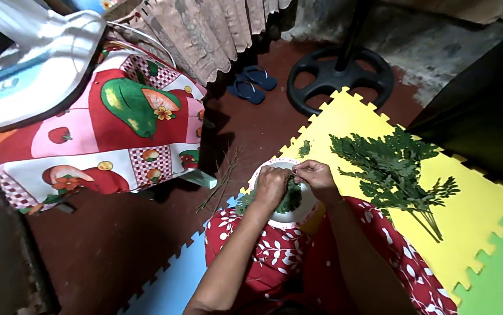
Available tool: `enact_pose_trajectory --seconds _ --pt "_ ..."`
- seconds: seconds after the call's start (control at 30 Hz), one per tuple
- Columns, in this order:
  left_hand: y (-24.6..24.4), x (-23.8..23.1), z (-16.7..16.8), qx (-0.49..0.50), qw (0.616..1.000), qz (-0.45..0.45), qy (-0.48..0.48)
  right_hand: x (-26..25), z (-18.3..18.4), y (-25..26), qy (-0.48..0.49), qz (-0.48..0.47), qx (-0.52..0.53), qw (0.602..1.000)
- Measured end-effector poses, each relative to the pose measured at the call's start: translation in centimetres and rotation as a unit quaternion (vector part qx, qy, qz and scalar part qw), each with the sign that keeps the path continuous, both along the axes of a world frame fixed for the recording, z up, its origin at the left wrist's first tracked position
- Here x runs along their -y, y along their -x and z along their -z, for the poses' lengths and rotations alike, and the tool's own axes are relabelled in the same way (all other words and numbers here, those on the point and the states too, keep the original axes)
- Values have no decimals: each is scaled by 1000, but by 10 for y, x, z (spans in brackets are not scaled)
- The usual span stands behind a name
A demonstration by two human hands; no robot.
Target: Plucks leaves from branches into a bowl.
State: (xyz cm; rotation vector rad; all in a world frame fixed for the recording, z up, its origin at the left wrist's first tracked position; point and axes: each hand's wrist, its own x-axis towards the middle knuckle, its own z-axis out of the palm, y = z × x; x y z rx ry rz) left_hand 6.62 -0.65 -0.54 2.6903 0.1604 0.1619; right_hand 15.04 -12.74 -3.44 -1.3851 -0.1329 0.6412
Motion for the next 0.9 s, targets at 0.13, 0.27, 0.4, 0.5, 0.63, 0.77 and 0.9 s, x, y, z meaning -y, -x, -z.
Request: enact_pose_trajectory --seconds 0.13,0.27,0.4,0.5,0.63,0.77,0.9 --pt "0 -2 -11 -72 997 -3 -1 1 -4 0 39 -88 39 995" --pt "-1 -7 -26 -166 984 17 67 7 -3 -2 49 -140 66 987" --pt "-7 -17 -28 -144 960 -21 241 10 1 -5 -21 -98 -11 995" --pt "-33 -25 -26 -126 951 -80 269 5 12 -7 59 -97 -2 994" --pt "-101 -19 6 -197 964 -42 172 -7 10 -4 285 -307 113 901" --pt "-152 0 57 -271 958 -9 91 -16 -3 -2 394 -400 125 818" --pt "-169 8 80 -327 944 3 46 -17 -2 -12 425 -376 114 816"
